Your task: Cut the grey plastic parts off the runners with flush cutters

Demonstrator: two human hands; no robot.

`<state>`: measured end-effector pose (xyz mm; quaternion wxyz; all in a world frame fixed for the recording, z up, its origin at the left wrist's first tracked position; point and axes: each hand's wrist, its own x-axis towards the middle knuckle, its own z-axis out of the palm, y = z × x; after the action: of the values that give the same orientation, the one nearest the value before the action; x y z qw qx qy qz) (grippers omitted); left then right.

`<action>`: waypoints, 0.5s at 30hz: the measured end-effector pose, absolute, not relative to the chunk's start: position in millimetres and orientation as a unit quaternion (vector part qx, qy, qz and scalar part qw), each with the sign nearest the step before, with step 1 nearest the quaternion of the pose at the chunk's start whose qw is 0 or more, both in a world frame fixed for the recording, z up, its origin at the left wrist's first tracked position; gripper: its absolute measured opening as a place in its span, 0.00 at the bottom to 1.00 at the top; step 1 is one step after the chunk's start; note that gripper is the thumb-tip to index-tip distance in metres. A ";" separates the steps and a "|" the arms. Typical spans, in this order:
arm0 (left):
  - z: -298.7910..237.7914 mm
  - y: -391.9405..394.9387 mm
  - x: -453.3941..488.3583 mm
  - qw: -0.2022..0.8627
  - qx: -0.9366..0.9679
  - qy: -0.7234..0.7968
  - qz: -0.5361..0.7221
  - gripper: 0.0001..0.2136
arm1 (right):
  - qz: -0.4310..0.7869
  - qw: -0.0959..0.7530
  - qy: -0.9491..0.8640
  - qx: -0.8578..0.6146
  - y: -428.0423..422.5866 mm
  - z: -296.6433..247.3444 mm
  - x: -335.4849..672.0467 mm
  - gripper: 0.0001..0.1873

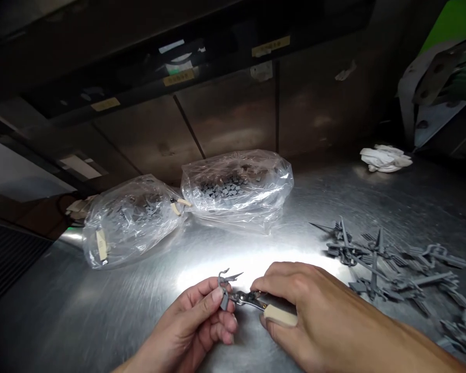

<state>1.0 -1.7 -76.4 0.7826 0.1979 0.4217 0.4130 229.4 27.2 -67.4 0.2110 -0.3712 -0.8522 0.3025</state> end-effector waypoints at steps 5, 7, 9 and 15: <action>-75.0 -2.4 0.2 0.779 0.207 0.428 0.408 0.11 | 0.370 0.113 -0.833 -0.395 27.1 -60.2 226.6 0.10; -74.3 -3.1 0.4 0.782 0.210 0.429 0.401 0.10 | 0.375 0.107 -0.829 -0.400 26.8 -60.0 226.9 0.09; -73.8 -4.0 0.8 0.786 0.208 0.425 0.397 0.10 | 0.374 0.106 -0.827 -0.406 26.3 -61.1 227.7 0.08; -75.5 -4.1 1.2 0.791 0.203 0.420 0.396 0.10 | 0.383 0.112 -0.828 -0.394 27.0 -61.4 228.9 0.15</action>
<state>1.2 -4.1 -75.5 0.7906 0.2029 0.4205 0.3962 228.9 27.0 -61.4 0.1120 -0.3942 -0.8281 0.3826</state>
